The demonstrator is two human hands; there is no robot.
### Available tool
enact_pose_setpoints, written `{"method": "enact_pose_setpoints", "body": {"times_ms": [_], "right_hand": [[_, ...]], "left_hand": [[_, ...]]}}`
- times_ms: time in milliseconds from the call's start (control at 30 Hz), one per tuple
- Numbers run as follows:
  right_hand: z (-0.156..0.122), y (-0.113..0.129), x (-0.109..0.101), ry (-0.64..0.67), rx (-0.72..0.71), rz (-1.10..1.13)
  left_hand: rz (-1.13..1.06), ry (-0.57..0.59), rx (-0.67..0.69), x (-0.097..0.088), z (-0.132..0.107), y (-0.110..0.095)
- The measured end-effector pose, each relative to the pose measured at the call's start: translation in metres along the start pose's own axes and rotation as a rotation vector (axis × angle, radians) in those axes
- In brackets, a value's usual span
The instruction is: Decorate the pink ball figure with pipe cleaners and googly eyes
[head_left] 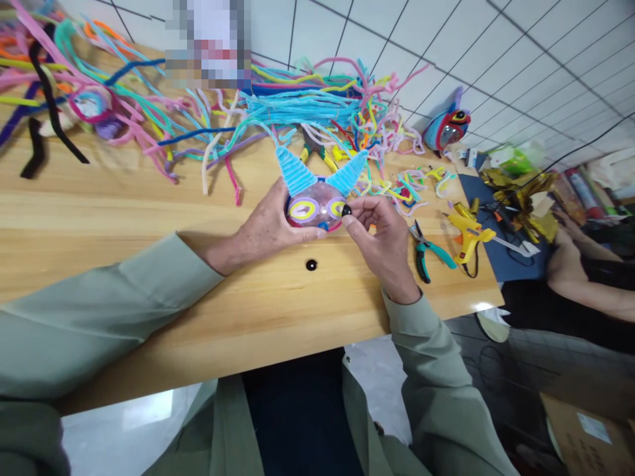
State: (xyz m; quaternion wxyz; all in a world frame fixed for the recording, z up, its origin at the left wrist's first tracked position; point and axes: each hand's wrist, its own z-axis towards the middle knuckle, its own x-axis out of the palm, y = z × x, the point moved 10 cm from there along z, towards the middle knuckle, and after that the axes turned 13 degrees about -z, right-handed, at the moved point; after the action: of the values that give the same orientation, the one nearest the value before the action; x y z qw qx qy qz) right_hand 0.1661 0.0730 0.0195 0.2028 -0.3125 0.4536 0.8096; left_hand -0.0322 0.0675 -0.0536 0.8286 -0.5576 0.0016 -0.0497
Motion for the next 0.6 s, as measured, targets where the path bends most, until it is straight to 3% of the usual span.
{"method": "enact_pose_setpoints", "body": {"times_ms": [600], "right_hand": [[0.0025,0.0044,0.0006,-0.023,-0.050,-0.097]], "left_hand": [[0.024,-0.011,0.028,-0.0028,-0.0018,-0.0011]]}}
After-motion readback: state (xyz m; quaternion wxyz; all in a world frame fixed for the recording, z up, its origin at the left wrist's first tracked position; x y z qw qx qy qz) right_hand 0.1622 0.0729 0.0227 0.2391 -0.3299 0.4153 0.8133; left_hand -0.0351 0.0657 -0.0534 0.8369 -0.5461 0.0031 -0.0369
